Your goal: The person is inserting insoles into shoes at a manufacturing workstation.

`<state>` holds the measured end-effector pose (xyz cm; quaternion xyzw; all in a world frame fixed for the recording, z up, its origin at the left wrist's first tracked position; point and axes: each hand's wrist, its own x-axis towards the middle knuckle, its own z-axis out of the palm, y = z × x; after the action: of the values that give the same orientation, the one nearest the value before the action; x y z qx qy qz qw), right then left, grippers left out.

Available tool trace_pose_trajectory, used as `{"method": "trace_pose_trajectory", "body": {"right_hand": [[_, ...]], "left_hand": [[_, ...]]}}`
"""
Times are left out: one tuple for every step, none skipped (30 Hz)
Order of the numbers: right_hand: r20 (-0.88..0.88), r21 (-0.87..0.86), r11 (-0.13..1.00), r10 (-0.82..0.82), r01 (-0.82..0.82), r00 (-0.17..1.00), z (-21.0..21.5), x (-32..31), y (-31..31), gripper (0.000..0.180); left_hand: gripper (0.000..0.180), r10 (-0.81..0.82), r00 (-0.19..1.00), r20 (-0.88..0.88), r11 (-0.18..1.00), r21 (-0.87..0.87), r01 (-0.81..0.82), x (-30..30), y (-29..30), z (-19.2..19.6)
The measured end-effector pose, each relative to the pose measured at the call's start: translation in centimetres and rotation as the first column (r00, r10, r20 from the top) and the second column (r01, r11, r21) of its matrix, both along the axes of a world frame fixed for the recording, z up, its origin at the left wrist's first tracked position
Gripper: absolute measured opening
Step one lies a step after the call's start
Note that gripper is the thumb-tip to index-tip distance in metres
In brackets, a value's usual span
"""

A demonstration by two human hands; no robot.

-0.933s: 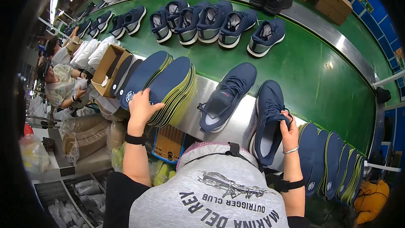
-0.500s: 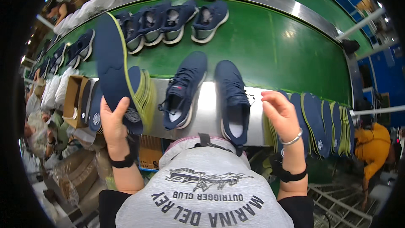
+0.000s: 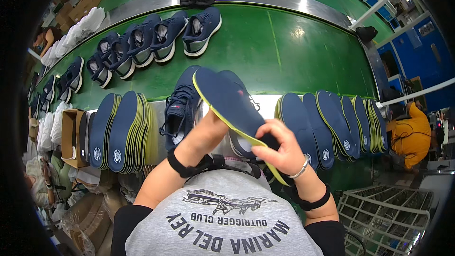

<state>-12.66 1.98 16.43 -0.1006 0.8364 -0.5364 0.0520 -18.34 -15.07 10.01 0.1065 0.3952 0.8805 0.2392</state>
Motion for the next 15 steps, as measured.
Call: {"method": "trace_pose_trajectory", "body": {"right_hand": [[0.097, -0.104, 0.994, -0.014, 0.024, 0.995, -0.6, 0.6, -0.1, 0.022], [0.264, -0.204, 0.977, -0.009, 0.064, 0.965, -1.1, 1.3, -0.1, 0.022], [0.418, -0.3, 0.948, 0.03, 0.107, 0.908, -1.4, 1.5, -0.3, 0.021], [0.13, -0.088, 0.996, 0.041, -0.029, 0.991, -1.4, 1.5, -0.6, 0.021], [-0.022, 0.088, 0.991, 0.1, -0.098, 0.995, -1.1, 1.4, -0.7, 0.02], [-0.038, 0.097, 0.993, 0.067, -0.063, 0.997, -1.0, 1.6, -0.8, 0.02], [-0.055, 0.105, 0.994, 0.035, -0.029, 0.998, -0.9, 1.8, -0.9, 0.019], [-0.036, 0.084, 0.996, -0.014, 0.017, 0.999, -0.8, 1.9, -0.6, 0.019], [-0.015, 0.059, 0.997, -0.056, 0.057, 0.998, -0.8, 1.8, -0.1, 0.018], [-0.043, 0.094, 0.993, -0.064, 0.068, 0.997, -0.6, 1.8, 0.2, 0.017], [-0.042, 0.093, 0.993, -0.064, 0.067, 0.997, -0.8, 1.9, 0.3, 0.017], [-0.013, 0.082, 0.994, -0.068, 0.068, 0.998, -1.0, 2.4, 0.4, 0.017], [0.017, 0.07, 0.995, -0.07, 0.069, 0.997, -1.2, 2.8, 0.5, 0.017], [0.073, 0.104, 0.993, -0.066, 0.058, 0.995, -1.2, 3.1, 0.4, 0.018], [0.073, 0.106, 0.993, -0.069, 0.061, 0.995, -1.2, 3.1, 0.4, 0.018]], "left_hand": [[0.067, 0.003, 0.984, 0.177, 0.983, 0.179, -0.035, -0.6, 0.4, 0.9], [0.052, -0.09, 0.969, 0.232, 0.966, 0.258, 0.028, -1.2, 0.4, 1.3], [0.046, -0.126, 0.946, 0.299, 0.965, 0.258, 0.048, -1.7, 0.5, 1.1], [0.046, -0.129, 0.946, 0.297, 0.964, 0.261, 0.05, -1.5, 0.7, 0.6], [0.045, -0.145, 0.962, 0.232, 0.952, 0.299, 0.071, -1.2, 1.0, -0.1], [0.048, -0.165, 0.972, 0.17, 0.936, 0.336, 0.1, -0.9, 1.2, 0.2], [0.053, -0.187, 0.955, 0.231, 0.918, 0.388, 0.086, -0.6, 1.7, 1.1], [0.056, -0.2, 0.938, 0.282, 0.878, 0.477, 0.044, -0.4, 1.8, 1.3], [0.059, -0.211, 0.919, 0.334, 0.832, 0.555, -0.011, -0.4, 1.9, 1.3], [0.063, -0.201, 0.945, 0.257, 0.8, 0.6, 0.007, -0.5, 2.1, 0.4], [0.063, -0.201, 0.945, 0.259, 0.8, 0.599, 0.006, -0.5, 2.0, 0.1], [0.063, -0.133, 0.976, 0.175, 0.927, 0.37, 0.06, -0.4, 1.9, 0.4], [0.063, -0.088, 0.993, 0.074, 0.991, 0.11, 0.079, -0.3, 1.8, 0.5], [0.056, -0.091, 0.976, 0.199, 0.984, 0.167, 0.058, -0.6, 2.0, 0.1], [0.056, -0.095, 0.975, 0.2, 0.984, 0.169, 0.061, -0.6, 2.1, 0.2]]}}
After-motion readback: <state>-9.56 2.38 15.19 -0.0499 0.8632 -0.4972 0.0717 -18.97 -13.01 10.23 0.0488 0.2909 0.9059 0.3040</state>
